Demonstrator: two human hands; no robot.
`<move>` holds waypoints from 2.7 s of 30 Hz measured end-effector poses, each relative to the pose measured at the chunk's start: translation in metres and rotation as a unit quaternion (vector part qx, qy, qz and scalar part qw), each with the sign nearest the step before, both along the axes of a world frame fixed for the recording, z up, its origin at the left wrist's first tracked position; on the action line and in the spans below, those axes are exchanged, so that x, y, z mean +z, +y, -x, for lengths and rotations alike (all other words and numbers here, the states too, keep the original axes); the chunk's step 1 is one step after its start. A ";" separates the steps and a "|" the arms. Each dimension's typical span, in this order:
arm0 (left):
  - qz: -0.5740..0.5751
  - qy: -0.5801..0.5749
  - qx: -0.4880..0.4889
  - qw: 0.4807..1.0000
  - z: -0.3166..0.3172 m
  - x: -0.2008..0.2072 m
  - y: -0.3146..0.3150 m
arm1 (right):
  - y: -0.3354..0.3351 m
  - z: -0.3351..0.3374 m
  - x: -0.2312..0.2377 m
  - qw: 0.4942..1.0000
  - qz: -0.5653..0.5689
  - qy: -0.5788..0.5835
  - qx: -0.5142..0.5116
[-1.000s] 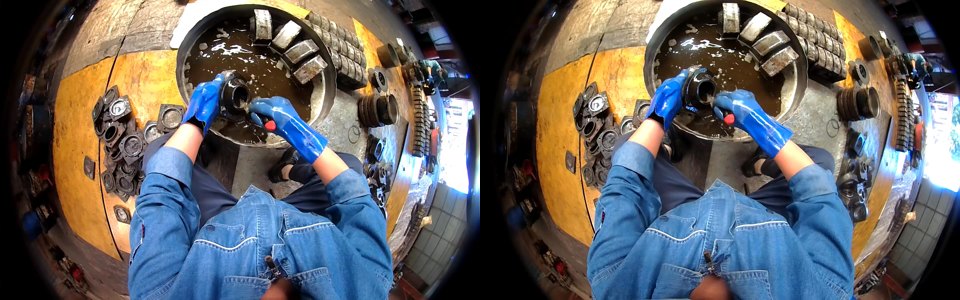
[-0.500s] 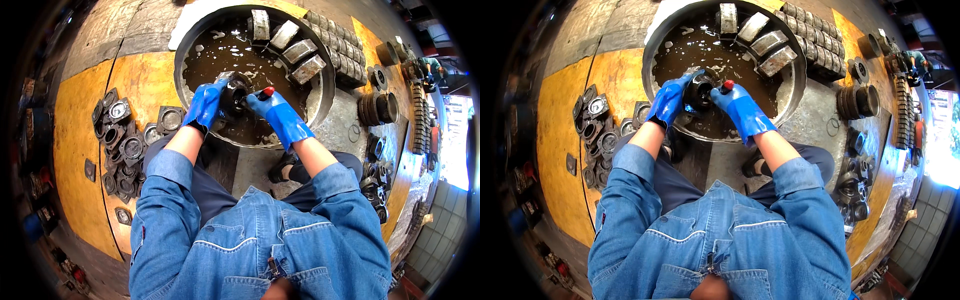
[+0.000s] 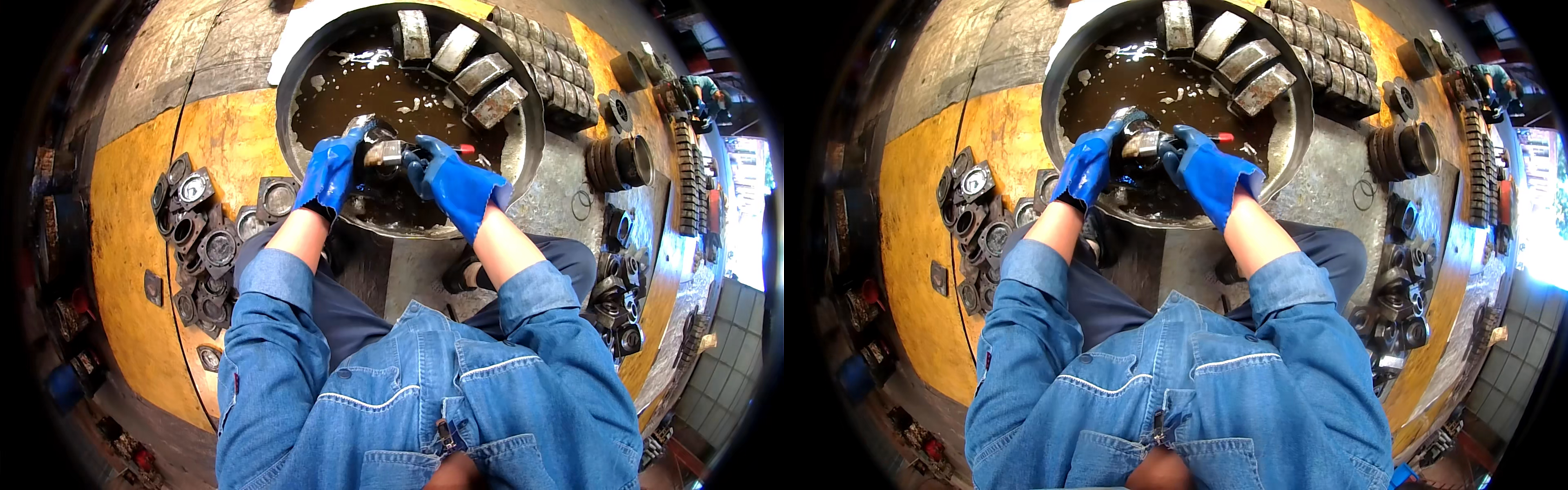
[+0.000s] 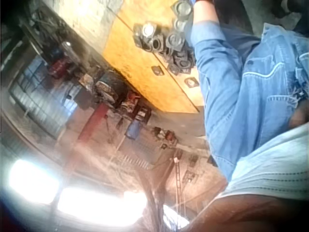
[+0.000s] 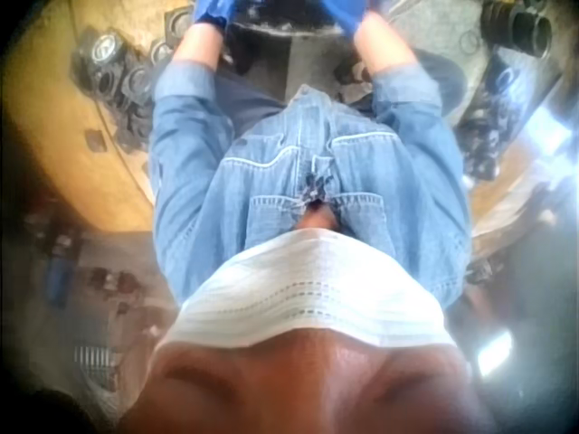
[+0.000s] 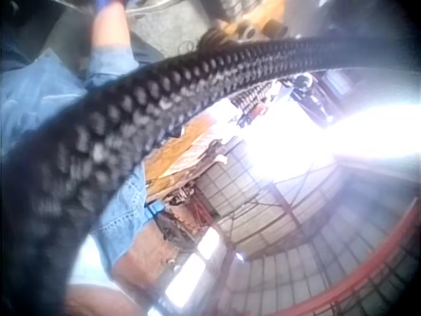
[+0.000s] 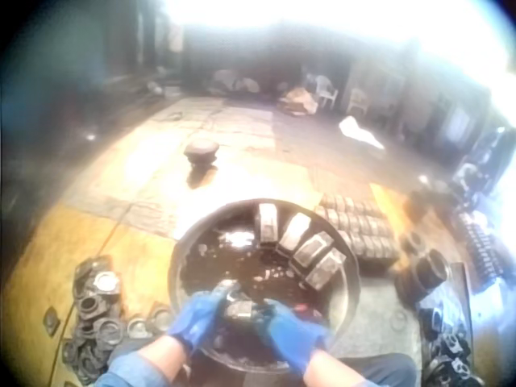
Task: The person uses a brush to scrub metal components submerged in a tub of fluid, then lifts them out and places them back into the tub.
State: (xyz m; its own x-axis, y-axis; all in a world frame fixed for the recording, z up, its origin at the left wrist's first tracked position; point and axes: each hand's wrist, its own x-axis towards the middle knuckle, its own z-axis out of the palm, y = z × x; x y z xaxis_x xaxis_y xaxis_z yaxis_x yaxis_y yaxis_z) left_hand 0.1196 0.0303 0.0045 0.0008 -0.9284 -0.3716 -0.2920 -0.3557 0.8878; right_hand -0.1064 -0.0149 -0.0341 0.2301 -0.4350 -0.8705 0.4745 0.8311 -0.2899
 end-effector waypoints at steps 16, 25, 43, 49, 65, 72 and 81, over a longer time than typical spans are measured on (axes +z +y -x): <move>0.096 -0.127 -0.036 0.987 -0.008 -0.031 -0.002 | 0.000 0.017 0.033 0.855 0.422 0.245 0.173; 0.087 -0.148 -0.020 0.985 -0.001 -0.011 0.001 | 0.008 0.016 -0.017 0.962 0.211 0.175 0.005; 0.041 -0.013 0.047 0.998 -0.004 -0.013 0.004 | 0.032 0.026 0.072 0.828 0.371 0.320 0.273; 0.032 -0.028 0.035 0.998 -0.001 -0.011 0.000 | 0.000 0.038 0.020 0.896 0.310 0.293 0.127; 0.068 -0.070 0.000 0.995 -0.002 -0.016 0.001 | 0.065 0.036 0.041 0.923 0.243 0.123 0.271; 0.080 -0.068 -0.020 0.994 -0.003 -0.002 0.007 | 0.023 0.030 0.057 0.901 0.317 0.243 0.173; 0.024 -0.088 0.001 0.996 0.000 0.017 0.005 | 0.011 -0.051 0.052 0.838 0.445 0.276 0.155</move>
State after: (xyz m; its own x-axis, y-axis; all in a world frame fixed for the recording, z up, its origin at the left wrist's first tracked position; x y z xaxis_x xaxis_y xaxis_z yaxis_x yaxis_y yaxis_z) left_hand 0.1196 0.0352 0.0215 0.0639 -0.9453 -0.3199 -0.4441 -0.3140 0.8391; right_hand -0.0549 -0.0043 0.0180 0.1223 -0.9617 -0.2453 -0.1346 0.2288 -0.9641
